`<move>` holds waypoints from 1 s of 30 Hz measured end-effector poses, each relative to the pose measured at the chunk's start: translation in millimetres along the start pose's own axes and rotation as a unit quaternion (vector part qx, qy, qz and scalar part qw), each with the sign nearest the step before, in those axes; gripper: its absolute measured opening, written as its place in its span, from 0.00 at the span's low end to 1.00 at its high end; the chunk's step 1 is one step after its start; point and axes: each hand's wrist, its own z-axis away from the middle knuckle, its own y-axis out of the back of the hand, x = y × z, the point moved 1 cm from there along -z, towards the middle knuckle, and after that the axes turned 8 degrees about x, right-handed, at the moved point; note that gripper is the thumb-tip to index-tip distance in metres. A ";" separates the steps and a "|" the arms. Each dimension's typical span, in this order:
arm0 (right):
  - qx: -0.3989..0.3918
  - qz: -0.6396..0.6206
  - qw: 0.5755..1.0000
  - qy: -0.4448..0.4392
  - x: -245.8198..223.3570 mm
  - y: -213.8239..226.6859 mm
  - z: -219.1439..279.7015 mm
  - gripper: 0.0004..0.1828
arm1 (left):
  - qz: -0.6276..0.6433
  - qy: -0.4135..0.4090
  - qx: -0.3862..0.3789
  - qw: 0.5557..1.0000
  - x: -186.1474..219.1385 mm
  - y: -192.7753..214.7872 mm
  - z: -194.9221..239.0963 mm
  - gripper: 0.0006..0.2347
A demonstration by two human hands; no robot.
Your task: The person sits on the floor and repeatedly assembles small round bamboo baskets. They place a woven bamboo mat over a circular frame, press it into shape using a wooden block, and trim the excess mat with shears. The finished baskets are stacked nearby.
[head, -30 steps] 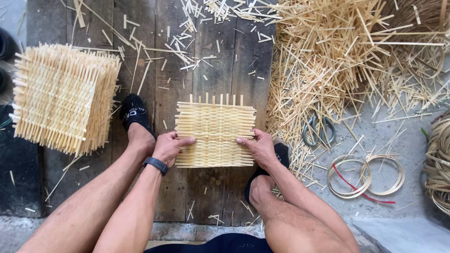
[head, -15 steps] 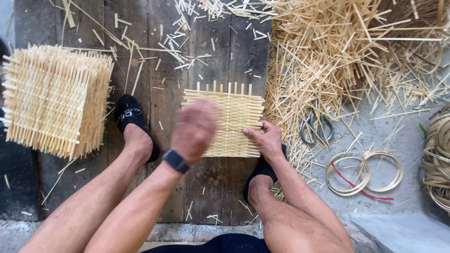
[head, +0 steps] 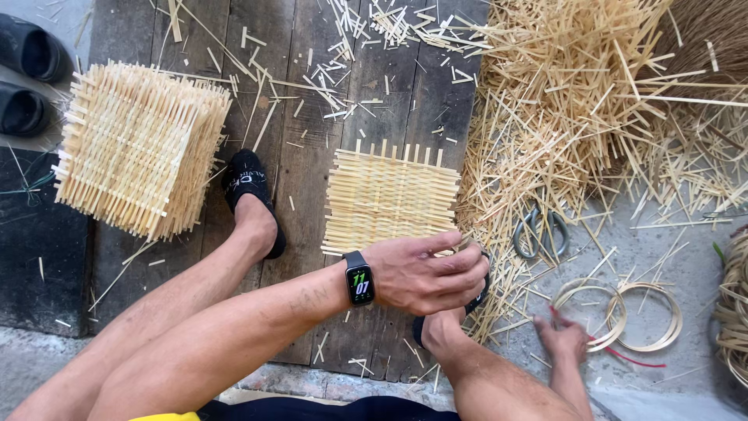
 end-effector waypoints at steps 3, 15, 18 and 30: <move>-0.008 -0.029 0.997 0.072 29.0 -20.8 4.3 0.27 | -0.002 -0.017 -0.006 1.000 6.9 -0.5 -0.7 0.14; 0.248 -0.119 0.938 0.210 32.8 112.0 -23.6 0.15 | 0.033 0.108 0.000 0.994 23.4 -11.2 -6.0 0.18; 0.140 -0.295 0.912 0.246 -4.8 193.8 8.3 0.24 | 0.129 0.254 0.010 0.958 30.6 -4.8 -21.9 0.18; 0.011 -0.286 0.775 0.564 -177.0 385.0 140.7 0.16 | 0.626 0.586 0.304 0.414 69.1 -48.0 -89.5 0.12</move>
